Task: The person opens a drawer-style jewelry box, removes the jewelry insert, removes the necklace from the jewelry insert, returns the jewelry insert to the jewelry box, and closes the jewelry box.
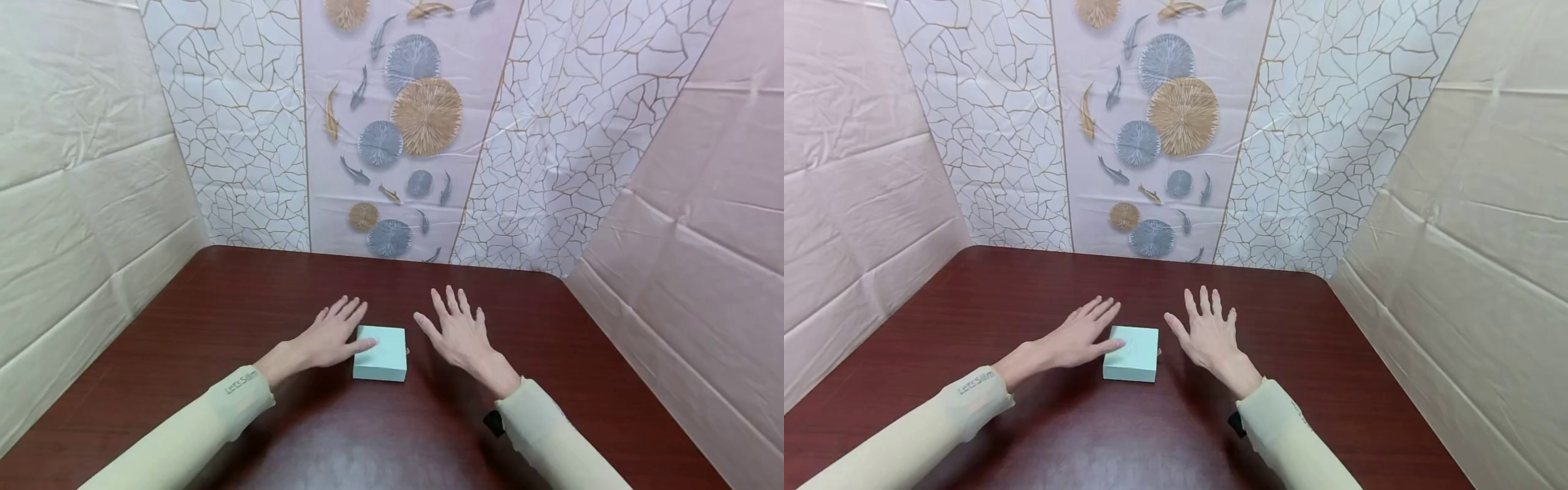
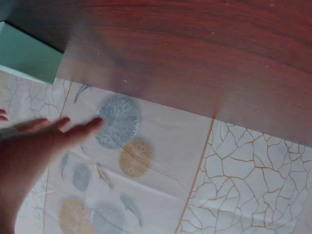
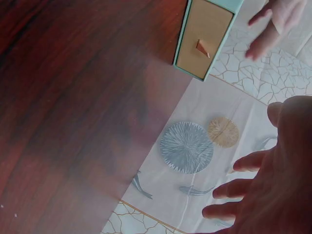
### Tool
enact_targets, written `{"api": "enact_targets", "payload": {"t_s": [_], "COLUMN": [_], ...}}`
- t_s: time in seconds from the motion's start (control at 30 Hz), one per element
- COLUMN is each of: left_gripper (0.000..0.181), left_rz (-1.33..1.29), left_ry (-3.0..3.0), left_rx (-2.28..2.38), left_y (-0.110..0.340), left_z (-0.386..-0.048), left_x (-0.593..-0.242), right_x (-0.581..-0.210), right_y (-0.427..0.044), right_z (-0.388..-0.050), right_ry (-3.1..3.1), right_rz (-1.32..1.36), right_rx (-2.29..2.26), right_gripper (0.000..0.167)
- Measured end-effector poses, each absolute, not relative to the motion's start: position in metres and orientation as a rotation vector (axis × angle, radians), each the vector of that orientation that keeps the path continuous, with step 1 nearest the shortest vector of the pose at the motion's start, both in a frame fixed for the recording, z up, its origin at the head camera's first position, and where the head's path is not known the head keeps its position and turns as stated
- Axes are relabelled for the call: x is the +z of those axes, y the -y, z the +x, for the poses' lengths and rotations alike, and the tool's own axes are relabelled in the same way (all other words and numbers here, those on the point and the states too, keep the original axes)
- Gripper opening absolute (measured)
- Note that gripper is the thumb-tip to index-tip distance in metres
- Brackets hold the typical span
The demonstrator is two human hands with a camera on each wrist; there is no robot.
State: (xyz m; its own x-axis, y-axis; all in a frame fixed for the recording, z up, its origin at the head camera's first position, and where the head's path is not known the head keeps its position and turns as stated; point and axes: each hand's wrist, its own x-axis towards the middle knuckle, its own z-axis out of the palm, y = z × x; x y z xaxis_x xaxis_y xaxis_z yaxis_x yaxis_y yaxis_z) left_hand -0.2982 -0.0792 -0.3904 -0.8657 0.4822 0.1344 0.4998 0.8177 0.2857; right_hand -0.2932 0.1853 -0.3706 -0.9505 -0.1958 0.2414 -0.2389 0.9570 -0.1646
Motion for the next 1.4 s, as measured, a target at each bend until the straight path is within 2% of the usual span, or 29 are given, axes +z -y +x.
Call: {"api": "enact_targets", "payload": {"t_s": [0.17, 0.43, 0.77, 0.93, 1.23, 1.4], "left_gripper": [0.081, 0.074, 0.08, 0.082, 0.083, 0.083], "left_rz": [-1.019, -1.129, -1.135, -1.11, -1.093, -1.103], "left_ry": [2.988, 3.019, 3.031, 3.041, 3.07, 3.061], "left_rx": [-0.466, -0.463, -0.406, -0.412, -0.417, -0.424], "left_y": [0.076, 0.074, 0.07, 0.069, 0.069, 0.069], "left_z": [-0.305, -0.308, -0.308, -0.308, -0.309, -0.309], "left_x": [-0.395, -0.397, -0.397, -0.397, -0.393, -0.392], "right_x": [-0.368, -0.368, -0.368, -0.37, -0.372, -0.375], "right_y": [-0.184, -0.177, -0.17, -0.171, -0.167, -0.164], "right_z": [-0.297, -0.302, -0.306, -0.307, -0.31, -0.312], "right_ry": [2.907, 2.917, 2.944, 3.078, 3.276, 3.327], "right_rz": [0.388, 0.5, 0.656, 0.75, 0.803, 0.827], "right_rx": [0.32, 0.348, 0.416, 0.57, 0.79, 0.839], "right_gripper": [0.069, 0.058, 0.023, 0.034, 0.024, 0.026]}}
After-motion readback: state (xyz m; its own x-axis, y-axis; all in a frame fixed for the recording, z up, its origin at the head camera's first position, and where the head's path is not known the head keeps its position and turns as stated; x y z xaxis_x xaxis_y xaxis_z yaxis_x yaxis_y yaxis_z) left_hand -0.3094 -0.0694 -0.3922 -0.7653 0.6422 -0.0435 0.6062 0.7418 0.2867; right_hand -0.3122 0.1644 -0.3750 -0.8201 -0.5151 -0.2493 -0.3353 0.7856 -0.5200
